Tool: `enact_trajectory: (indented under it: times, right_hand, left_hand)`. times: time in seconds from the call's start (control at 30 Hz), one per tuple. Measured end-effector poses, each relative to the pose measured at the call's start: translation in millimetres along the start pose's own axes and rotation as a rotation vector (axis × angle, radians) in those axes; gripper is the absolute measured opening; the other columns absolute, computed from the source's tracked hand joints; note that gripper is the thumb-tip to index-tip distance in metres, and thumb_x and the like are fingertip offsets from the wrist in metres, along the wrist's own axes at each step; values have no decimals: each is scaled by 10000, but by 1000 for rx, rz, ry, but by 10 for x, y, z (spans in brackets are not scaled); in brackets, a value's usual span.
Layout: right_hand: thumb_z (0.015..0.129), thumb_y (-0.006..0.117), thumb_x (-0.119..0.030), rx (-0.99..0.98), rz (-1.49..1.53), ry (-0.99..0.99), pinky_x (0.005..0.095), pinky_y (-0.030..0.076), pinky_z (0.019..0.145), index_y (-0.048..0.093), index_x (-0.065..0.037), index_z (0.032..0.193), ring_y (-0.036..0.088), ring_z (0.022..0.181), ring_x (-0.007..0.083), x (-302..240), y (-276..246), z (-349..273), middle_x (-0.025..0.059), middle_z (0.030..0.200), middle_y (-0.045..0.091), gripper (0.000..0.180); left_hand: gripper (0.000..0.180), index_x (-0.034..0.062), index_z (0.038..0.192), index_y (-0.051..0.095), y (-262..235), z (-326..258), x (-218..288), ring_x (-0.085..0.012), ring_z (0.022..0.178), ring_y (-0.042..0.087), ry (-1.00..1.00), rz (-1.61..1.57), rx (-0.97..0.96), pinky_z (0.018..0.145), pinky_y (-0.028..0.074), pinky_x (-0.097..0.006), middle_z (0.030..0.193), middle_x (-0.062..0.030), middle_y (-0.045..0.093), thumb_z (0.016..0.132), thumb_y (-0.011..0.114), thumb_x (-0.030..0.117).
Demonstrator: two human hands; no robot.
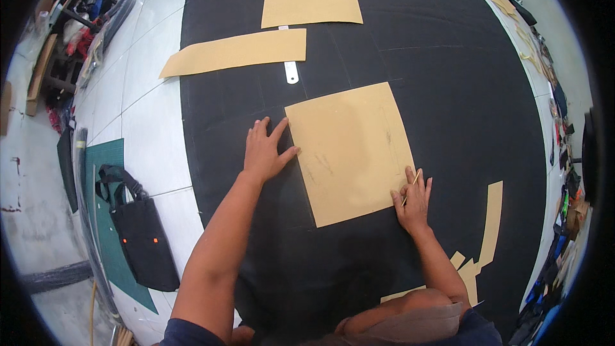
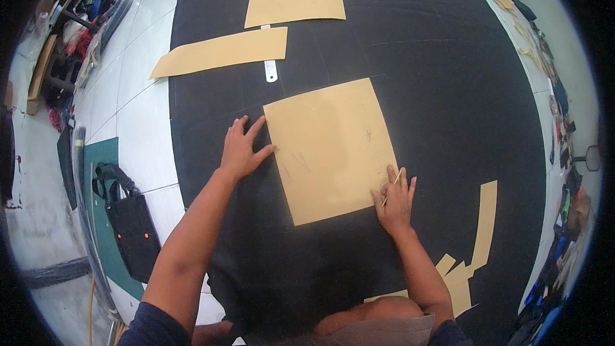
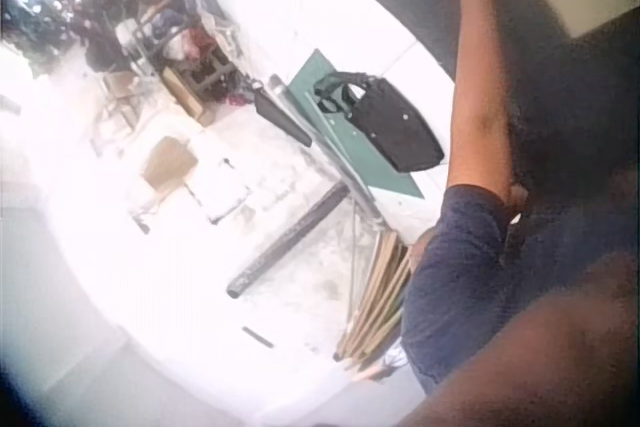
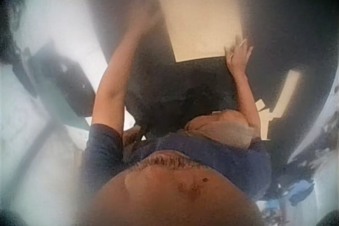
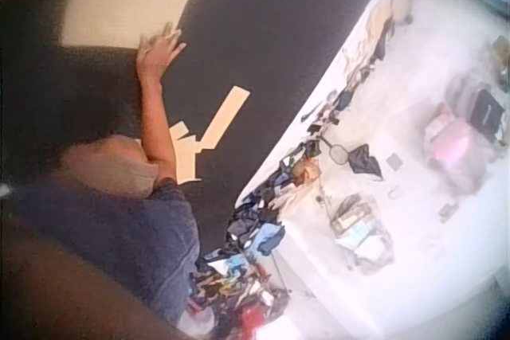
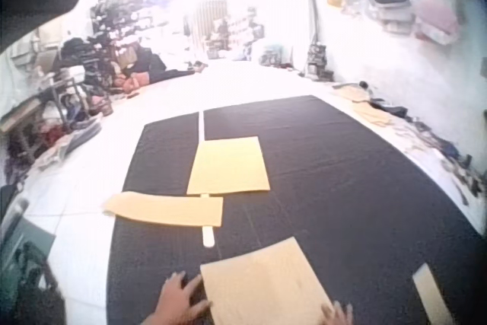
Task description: The person sits on the floor and uses a pencil to mark lines on a square piece of cardboard placed on a black mat. The person repeatedly repositions the cardboard and draws lines on it.
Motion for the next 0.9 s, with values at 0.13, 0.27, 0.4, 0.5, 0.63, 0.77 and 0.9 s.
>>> enact_trajectory:
  times: [0.13,0.27,0.4,0.5,0.63,0.77,0.9]
  right_hand:
    - [1004,652,-307,-5,-14,-15,667,51,1248,562,-44,940,242,1547,508,17,-4,-17,226,1633,406,285]
    - [1002,655,-316,-13,-52,-32,671,62,1246,573,-49,950,247,1545,505,-18,-15,0,215,1628,419,284]
    - [992,673,-330,4,-35,-43,670,67,1247,573,-60,949,247,1546,502,-12,28,-5,206,1627,425,291]
    - [993,676,-334,3,-43,-49,669,72,1246,569,-67,943,250,1546,501,-6,20,-3,202,1630,422,292]
    - [1005,662,-353,8,-42,-53,667,75,1247,557,-73,934,252,1548,498,-5,28,-14,198,1634,419,307]
    - [1013,651,-364,30,-39,-55,664,75,1247,552,-73,942,248,1552,491,14,40,-23,194,1632,425,315]
    - [1009,661,-337,27,-49,-50,656,74,1250,555,-69,953,241,1556,489,21,29,-14,188,1638,419,294]
  left_hand:
    - [810,243,1559,493,-27,105,86,-447,1494,349,-33,45,-104,1221,306,-572,1582,-264,399,859,800,510]
    - [814,270,1558,492,-5,137,4,-435,1506,334,-29,38,-138,1209,318,-595,1593,-239,389,853,793,544]
    - [808,283,1553,499,30,148,-60,-418,1498,349,-13,64,-127,1198,323,-603,1587,-216,405,851,788,558]
    - [809,281,1551,505,62,160,-81,-413,1478,372,4,81,-98,1183,333,-585,1573,-222,420,847,789,563]
    - [802,275,1542,520,81,146,-86,-402,1472,374,4,100,-82,1166,341,-565,1561,-228,433,845,792,562]
    - [797,265,1532,538,42,159,-42,-398,1479,363,-2,72,-87,1168,339,-553,1559,-229,435,838,799,558]
    - [806,260,1533,541,50,151,-40,-396,1482,359,-15,62,-85,1184,325,-536,1562,-230,431,830,812,546]
Point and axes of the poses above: each hand's wrist, its own z-axis towards the middle knuckle, its own y-axis out of the palm, x = y × z, the point moved 1 cm from there along z, towards the middle knuckle
